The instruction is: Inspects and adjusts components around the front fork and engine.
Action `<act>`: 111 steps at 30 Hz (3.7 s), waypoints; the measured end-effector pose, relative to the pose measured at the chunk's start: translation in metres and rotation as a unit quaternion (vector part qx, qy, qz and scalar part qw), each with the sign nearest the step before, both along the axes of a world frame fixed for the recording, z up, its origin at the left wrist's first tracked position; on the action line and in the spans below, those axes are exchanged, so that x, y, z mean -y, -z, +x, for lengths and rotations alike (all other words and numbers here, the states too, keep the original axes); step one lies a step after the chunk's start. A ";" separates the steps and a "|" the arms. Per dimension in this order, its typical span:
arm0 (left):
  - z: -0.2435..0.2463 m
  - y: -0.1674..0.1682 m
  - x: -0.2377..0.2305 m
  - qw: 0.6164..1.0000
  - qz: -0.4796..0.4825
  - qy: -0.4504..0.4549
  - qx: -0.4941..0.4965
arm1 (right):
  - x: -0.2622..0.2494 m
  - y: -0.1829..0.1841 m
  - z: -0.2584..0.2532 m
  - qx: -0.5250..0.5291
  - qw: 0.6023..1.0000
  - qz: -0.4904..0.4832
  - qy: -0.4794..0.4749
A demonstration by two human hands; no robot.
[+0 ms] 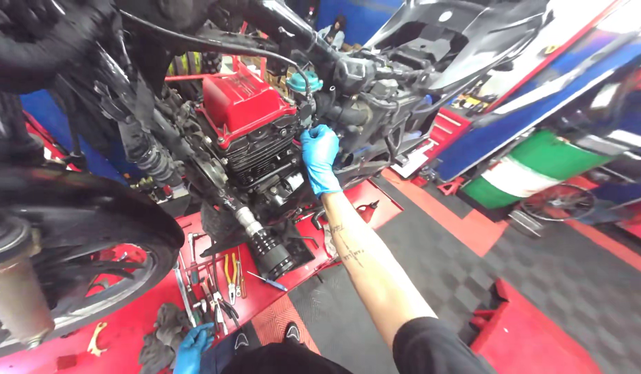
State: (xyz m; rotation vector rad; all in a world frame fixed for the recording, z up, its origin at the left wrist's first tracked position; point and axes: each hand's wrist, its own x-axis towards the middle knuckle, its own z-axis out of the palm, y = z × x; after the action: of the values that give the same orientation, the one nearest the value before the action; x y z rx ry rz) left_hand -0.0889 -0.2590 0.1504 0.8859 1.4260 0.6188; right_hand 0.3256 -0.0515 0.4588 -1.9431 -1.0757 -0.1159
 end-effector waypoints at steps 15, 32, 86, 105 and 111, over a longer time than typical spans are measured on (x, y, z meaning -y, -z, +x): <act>0.005 0.004 0.000 0.995 -0.023 -0.051 0.085 | -0.021 -0.004 0.012 -0.016 0.999 -0.026 0.043; 0.009 -0.006 0.005 0.997 -0.012 -0.054 0.045 | 0.055 0.020 0.032 -0.037 0.989 0.109 -0.091; -0.230 -0.146 -0.143 0.812 0.453 -0.361 0.067 | 0.230 0.288 -0.117 -0.284 0.771 -0.366 -0.438; 0.020 -0.108 -0.050 0.916 0.114 -0.173 0.342 | 0.216 0.232 -0.176 -0.297 0.711 -0.298 -0.563; 0.004 -0.118 -0.096 0.926 0.058 -0.082 0.364 | 0.200 0.205 -0.187 -0.287 0.779 -0.219 -0.512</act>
State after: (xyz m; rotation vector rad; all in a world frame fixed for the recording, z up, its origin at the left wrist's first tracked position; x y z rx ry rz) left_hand -0.0845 -0.1632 0.2689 0.5322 0.7908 1.0396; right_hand 0.1385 -0.2518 0.2539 -1.3105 -1.6337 1.3399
